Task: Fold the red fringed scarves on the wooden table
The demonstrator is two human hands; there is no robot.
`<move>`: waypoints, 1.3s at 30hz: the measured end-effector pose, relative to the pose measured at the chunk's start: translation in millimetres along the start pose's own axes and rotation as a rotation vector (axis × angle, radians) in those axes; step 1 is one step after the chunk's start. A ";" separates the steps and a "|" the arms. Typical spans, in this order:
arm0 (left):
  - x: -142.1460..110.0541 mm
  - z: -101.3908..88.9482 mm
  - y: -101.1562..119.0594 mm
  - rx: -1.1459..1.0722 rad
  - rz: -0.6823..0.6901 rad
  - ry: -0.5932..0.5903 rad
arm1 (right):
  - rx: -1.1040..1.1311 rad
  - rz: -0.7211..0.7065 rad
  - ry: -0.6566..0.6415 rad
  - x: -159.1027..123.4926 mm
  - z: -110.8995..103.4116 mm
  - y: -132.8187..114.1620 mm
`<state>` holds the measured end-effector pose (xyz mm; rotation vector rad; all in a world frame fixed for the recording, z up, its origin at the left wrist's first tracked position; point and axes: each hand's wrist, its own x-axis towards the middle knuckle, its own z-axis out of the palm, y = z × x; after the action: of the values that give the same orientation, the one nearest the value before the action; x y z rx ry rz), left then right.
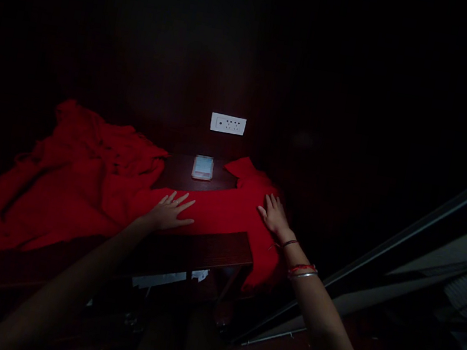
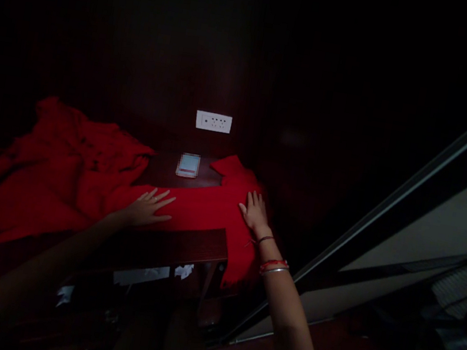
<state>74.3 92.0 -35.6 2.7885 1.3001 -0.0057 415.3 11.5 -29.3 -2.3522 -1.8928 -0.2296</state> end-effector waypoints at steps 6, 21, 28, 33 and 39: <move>-9.4 3.6 -7.3 0.013 0.017 0.049 | 0.044 0.037 -0.136 -2.8 6.1 7.5; -5.5 0.1 20.4 -0.026 0.181 0.071 | 0.016 -0.271 0.013 -24.0 -20.2 -52.3; -18.1 -10.3 -20.1 -0.092 0.205 0.107 | 0.021 -0.164 -0.312 -14.5 -7.0 -32.7; -40.9 -16.4 -71.1 0.022 -0.029 0.082 | 0.006 -0.168 -0.353 -4.8 -6.9 -21.4; -61.7 -7.2 -87.6 0.094 -0.073 0.048 | -0.002 -0.190 -0.314 -7.1 -2.0 -9.1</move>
<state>-32.6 101.4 -31.6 2.8333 1.4482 -0.0034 404.8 6.3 -28.8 -2.3209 -2.2576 0.1327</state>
